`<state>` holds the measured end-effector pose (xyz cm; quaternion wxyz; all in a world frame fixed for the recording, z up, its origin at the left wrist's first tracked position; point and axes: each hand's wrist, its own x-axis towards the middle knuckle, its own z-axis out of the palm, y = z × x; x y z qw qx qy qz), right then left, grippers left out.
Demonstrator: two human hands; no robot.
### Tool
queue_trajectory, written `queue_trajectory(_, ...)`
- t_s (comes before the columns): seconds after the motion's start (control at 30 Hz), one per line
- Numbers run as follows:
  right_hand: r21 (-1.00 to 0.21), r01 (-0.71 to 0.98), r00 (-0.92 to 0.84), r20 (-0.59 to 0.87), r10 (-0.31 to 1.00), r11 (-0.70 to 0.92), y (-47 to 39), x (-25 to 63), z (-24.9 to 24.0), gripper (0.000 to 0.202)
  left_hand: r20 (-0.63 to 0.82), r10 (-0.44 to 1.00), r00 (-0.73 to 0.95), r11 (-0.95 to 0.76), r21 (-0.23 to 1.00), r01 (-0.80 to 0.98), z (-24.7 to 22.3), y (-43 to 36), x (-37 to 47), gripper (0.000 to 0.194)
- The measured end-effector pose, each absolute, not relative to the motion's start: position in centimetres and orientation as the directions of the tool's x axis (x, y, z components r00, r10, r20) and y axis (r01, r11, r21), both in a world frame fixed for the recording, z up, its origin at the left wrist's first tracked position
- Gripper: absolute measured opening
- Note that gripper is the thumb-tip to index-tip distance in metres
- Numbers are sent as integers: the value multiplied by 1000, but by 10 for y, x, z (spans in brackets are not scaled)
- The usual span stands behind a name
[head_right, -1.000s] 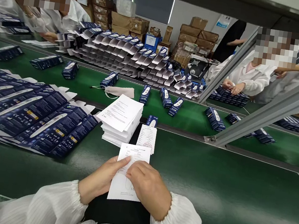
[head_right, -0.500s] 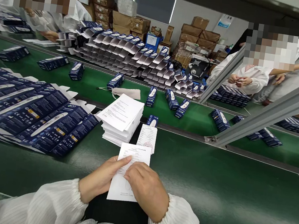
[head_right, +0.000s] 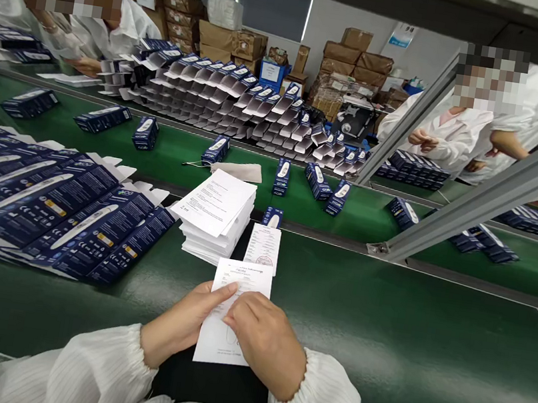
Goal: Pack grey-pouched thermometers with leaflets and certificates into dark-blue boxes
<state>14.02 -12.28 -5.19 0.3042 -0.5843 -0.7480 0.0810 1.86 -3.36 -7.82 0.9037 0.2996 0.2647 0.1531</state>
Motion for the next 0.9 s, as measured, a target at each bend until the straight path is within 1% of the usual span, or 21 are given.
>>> queue_trajectory(0.17,-520,814,-97,321,942,261,-121,143,-51,26,-381,417,825,756,649,-82,-77,-40,20,34)
queue_trajectory(0.23,-570,782,-79,311,947,252,-120,151,-47,30,-377,412,830,740,670,-63,-79,-41,21,35)
queue_trajectory(0.27,-614,756,-39,305,952,227,-118,158,-45,31,-374,411,832,728,683,-53,-81,-42,21,36)
queue_trajectory(0.3,-667,722,34,300,953,184,-116,166,-45,32,-372,411,832,715,698,-41,-83,-42,21,37)
queue_trajectory(0.37,-782,620,262,285,922,66,-108,189,-50,33,-374,412,831,680,734,-7,-90,-42,21,39)
queue_trajectory(0.43,-869,493,506,258,823,-31,-96,214,-66,36,-379,405,832,637,769,41,-97,-42,21,41)
queue_trajectory(0.47,-899,434,601,238,763,-61,-89,226,-77,39,-379,395,837,616,785,65,-100,-43,21,41)
queue_trajectory(0.53,-928,350,719,177,672,-130,-78,246,-101,44,-372,370,851,574,812,106,-104,-44,22,42)
queue_trajectory(0.57,-929,335,738,158,656,-154,-74,252,-113,45,-366,358,859,556,823,119,-106,-44,23,42)
queue_trajectory(0.63,-921,348,718,141,681,-176,-69,259,-131,46,-353,340,872,525,840,135,-107,-43,26,42)
queue_trajectory(0.77,-865,457,647,164,745,-206,-72,262,-144,42,-332,291,897,507,849,149,-108,-39,35,43)
queue_trajectory(0.83,-788,566,609,201,767,-243,-69,268,-140,42,-331,262,906,517,841,158,-110,-36,39,44)
queue_trajectory(0.9,-663,700,544,254,799,-266,-56,280,-130,42,-338,239,910,531,830,169,-112,-34,41,45)
